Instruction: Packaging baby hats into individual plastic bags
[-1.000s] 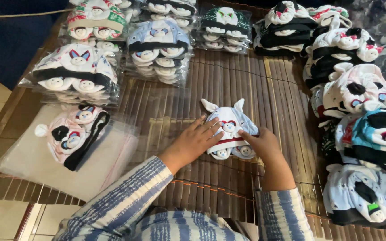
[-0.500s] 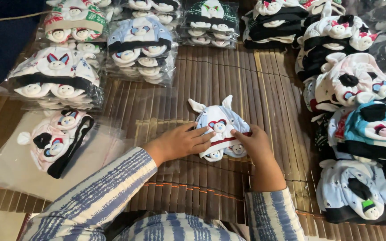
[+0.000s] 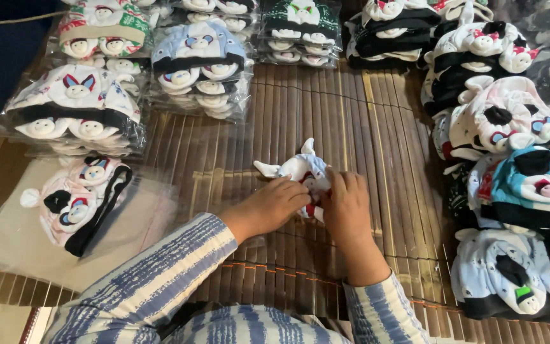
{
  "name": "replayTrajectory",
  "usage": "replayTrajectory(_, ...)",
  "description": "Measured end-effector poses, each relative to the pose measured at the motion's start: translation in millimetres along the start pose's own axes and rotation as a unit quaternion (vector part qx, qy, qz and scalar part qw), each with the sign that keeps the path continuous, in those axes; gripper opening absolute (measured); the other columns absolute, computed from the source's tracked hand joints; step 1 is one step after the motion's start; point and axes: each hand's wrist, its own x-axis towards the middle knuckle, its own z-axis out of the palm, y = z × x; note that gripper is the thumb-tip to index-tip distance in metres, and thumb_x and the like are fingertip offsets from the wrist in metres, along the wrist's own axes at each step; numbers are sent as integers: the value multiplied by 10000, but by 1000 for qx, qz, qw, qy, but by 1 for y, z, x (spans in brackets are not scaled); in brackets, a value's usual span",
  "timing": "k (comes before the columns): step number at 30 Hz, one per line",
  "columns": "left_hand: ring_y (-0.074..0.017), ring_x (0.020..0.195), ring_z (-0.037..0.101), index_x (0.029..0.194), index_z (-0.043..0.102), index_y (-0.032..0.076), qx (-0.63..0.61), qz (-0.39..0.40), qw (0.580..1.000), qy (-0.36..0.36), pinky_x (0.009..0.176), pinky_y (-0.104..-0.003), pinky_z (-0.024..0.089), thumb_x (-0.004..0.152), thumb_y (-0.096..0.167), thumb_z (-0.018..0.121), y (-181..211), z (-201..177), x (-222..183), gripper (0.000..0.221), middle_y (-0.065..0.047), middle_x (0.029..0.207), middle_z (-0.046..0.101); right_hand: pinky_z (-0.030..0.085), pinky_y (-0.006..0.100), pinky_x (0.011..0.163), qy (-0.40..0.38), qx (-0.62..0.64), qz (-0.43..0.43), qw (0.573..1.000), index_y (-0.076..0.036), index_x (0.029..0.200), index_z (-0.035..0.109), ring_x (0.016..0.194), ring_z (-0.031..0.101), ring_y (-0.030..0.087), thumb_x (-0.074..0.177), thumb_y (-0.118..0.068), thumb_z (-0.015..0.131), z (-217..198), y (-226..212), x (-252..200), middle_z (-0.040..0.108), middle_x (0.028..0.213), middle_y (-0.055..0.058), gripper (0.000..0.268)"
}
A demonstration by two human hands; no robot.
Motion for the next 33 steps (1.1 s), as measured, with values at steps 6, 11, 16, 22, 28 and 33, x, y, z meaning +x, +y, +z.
replayTrajectory(6, -372, 1132, 642, 1306, 559, 121, -194, -158, 968, 24, 991, -509, 519, 856, 133, 752, -7, 13, -6, 489, -105, 1196, 601, 516, 473, 977, -16, 229, 58, 972, 33, 1305, 605, 1140, 629, 447, 916, -34, 684, -27, -21, 3, 640, 1138, 227, 403)
replayTrajectory(11, -285, 1070, 644, 1150, 631, 181, -174, -176, 968, 42, 931, -426, 537, 837, 179, 794, -2, 14, -4, 352, -10, 1131, 575, 463, 519, 1060, -49, 227, 51, 971, 7, 1362, 603, 1230, 586, 480, 798, -258, 837, -44, -36, 1, 640, 1208, 228, 665)
replayTrajectory(16, -210, 967, 605, 1084, 675, 228, -63, -209, 974, 54, 871, -393, 493, 834, 280, 810, 20, -7, 3, 289, 33, 1028, 539, 491, 485, 1067, -41, 163, 19, 986, -36, 1359, 617, 1195, 616, 434, 648, -197, 914, -27, -31, -13, 639, 1196, 177, 787)
replayTrajectory(22, -300, 888, 630, 1089, 591, 137, 135, -264, 955, 11, 783, -437, 482, 777, 343, 785, 43, -47, -16, 421, -82, 933, 590, 541, 454, 973, -52, 151, 64, 985, -118, 1414, 596, 1162, 639, 378, 745, -116, 802, -17, -26, -19, 622, 1212, 126, 700)
replayTrajectory(28, -389, 1158, 590, 1243, 627, 153, 88, -338, 882, -317, 1058, -687, 366, 730, 434, 851, 61, -137, -71, 626, -138, 1102, 630, 560, 441, 928, -47, 155, 88, 983, -140, 1399, 621, 1138, 662, 350, 790, -132, 803, -26, -30, -12, 647, 1214, 117, 635)
replayTrajectory(33, -405, 1464, 322, 1309, 502, 70, 37, -282, 942, -177, 1180, -600, 231, 709, 398, 860, 56, -111, -136, 773, -183, 1533, 410, 527, 397, 927, -34, 258, 129, 957, -12, 1378, 574, 1117, 635, 335, 845, -85, 758, -27, -22, -12, 584, 1297, 189, 569)
